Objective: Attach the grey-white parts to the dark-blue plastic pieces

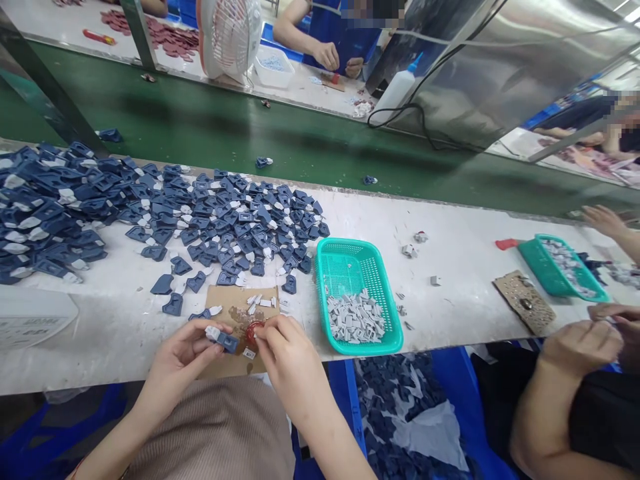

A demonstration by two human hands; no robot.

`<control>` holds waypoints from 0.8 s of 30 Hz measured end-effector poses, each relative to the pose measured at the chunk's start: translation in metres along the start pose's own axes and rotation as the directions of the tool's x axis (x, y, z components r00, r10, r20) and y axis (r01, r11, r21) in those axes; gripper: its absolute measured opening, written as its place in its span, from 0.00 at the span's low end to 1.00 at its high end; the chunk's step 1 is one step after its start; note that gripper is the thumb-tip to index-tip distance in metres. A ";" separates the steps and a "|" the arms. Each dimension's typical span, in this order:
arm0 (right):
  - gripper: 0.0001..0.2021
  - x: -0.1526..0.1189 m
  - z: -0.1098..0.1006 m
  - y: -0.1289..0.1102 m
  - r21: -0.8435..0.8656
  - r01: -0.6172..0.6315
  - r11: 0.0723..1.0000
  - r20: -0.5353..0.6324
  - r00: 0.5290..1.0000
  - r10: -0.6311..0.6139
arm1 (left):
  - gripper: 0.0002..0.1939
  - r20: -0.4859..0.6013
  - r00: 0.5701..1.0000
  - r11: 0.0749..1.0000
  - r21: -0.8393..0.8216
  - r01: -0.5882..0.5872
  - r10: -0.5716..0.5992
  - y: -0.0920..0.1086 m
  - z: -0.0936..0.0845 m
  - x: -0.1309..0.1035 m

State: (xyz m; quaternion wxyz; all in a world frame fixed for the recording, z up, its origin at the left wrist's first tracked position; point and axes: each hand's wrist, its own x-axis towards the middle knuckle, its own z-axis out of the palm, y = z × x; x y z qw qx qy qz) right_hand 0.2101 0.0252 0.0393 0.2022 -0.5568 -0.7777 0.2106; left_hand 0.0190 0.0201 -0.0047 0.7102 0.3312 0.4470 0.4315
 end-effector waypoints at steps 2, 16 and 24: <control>0.08 0.000 0.000 0.000 0.009 -0.017 1.000 -0.007 1.000 0.017 | 0.07 0.013 1.000 1.000 -0.003 0.006 -0.006 0.002 0.002 0.001; 0.07 0.009 -0.028 -0.011 0.779 -0.459 0.427 0.218 0.837 0.502 | 0.10 0.058 0.998 0.999 -0.047 -0.020 0.022 0.013 0.024 0.009; 0.05 0.012 -0.031 -0.022 0.785 -0.412 0.462 0.198 0.874 0.443 | 0.10 0.036 0.999 0.996 -0.090 0.011 -0.007 0.024 0.034 0.007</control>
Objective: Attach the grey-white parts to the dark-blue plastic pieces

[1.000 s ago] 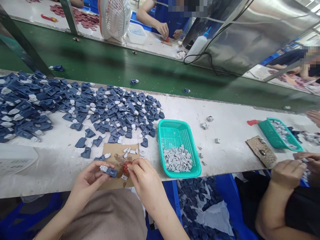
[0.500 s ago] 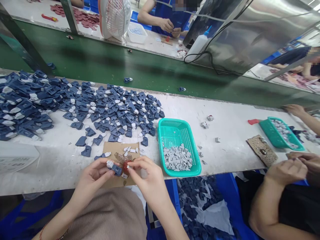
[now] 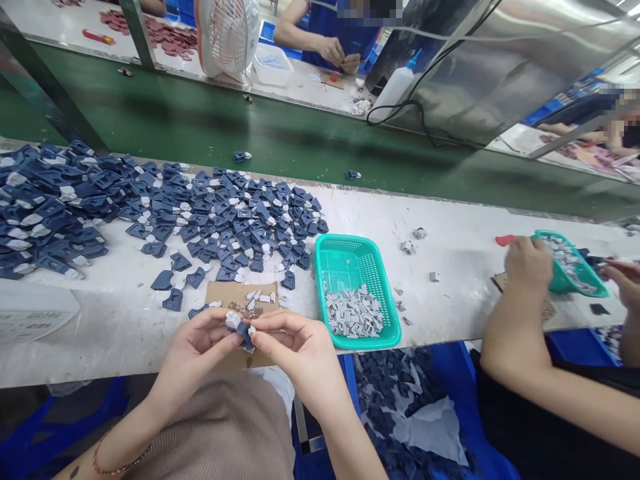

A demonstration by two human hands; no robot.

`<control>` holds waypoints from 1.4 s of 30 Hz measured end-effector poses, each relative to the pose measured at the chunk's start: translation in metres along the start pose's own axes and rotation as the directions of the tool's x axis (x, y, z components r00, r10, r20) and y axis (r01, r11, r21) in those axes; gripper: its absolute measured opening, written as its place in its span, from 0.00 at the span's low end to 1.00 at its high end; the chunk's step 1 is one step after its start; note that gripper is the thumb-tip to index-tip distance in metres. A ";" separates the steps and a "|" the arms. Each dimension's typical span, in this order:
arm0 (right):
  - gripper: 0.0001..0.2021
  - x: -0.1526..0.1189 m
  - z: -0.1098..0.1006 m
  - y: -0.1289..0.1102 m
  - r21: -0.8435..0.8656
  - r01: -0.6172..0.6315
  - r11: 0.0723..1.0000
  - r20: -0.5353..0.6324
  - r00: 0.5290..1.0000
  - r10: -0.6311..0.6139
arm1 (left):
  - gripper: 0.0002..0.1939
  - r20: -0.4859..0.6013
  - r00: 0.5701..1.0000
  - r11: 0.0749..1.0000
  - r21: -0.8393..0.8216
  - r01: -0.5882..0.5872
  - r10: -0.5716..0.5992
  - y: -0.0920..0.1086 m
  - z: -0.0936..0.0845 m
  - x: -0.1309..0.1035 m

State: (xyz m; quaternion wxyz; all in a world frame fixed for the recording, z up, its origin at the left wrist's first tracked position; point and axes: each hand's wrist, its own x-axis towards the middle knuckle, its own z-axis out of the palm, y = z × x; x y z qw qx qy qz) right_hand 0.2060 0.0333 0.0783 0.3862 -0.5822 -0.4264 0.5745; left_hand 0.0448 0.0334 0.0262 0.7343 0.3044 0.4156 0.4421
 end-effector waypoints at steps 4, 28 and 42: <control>0.04 -0.002 0.003 0.000 -0.067 0.030 0.997 -0.026 0.999 -0.032 | 0.10 0.003 1.000 1.000 -0.017 0.013 -0.013 -0.002 0.000 -0.002; 0.20 -0.006 0.034 0.015 0.084 -0.018 0.996 0.080 0.997 0.011 | 0.06 0.030 0.998 0.992 -0.120 -0.043 0.047 0.007 0.012 -0.009; 0.25 0.007 0.021 0.033 -0.129 0.077 0.989 -0.004 0.997 -0.079 | 0.11 0.363 0.895 0.755 0.503 -0.421 0.258 0.044 -0.003 0.016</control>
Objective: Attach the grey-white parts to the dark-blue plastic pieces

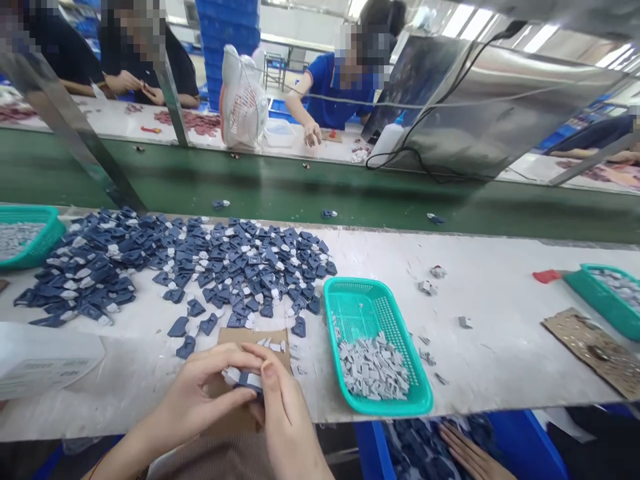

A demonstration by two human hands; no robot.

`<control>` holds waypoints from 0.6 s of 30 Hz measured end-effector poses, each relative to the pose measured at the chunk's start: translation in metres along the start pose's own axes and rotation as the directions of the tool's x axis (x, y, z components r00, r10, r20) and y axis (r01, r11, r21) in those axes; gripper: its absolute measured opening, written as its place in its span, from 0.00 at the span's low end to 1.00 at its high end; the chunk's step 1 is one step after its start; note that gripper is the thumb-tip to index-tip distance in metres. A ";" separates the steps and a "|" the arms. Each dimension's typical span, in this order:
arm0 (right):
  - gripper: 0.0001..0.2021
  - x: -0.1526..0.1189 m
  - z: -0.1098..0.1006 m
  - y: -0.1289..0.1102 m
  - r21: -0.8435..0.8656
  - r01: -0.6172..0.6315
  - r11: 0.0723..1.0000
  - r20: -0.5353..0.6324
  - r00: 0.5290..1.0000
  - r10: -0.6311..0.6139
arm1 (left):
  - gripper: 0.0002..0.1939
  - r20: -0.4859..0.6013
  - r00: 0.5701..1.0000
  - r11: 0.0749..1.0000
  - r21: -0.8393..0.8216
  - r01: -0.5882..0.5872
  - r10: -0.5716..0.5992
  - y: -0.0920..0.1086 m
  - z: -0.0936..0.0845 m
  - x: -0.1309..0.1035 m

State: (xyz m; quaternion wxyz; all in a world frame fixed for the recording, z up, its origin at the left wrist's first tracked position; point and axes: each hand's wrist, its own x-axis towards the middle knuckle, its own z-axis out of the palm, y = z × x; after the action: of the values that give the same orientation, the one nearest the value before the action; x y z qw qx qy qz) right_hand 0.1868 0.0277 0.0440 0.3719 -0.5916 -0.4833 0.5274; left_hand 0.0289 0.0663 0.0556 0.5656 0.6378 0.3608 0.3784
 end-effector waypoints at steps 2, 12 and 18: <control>0.27 0.005 -0.009 -0.003 -0.001 0.010 1.000 0.021 1.000 -0.010 | 0.10 0.000 1.000 0.995 0.095 -0.028 0.028 0.003 -0.011 0.012; 0.22 0.033 -0.147 0.000 -0.499 -0.117 0.858 -0.434 0.891 -0.132 | 0.11 -0.734 0.679 0.909 0.301 0.287 0.029 -0.023 -0.159 0.173; 0.16 0.042 -0.195 0.022 -0.764 -0.141 0.630 -0.368 0.897 -0.245 | 0.15 -0.792 0.606 0.716 0.379 0.586 -0.076 -0.041 -0.223 0.224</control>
State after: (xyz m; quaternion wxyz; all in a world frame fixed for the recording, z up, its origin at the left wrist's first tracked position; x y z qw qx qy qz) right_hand 0.3813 0.0758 0.0445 0.1955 -0.7811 -0.5828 0.1095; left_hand -0.0700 0.3693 0.0484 0.2004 0.4930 0.7742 0.3426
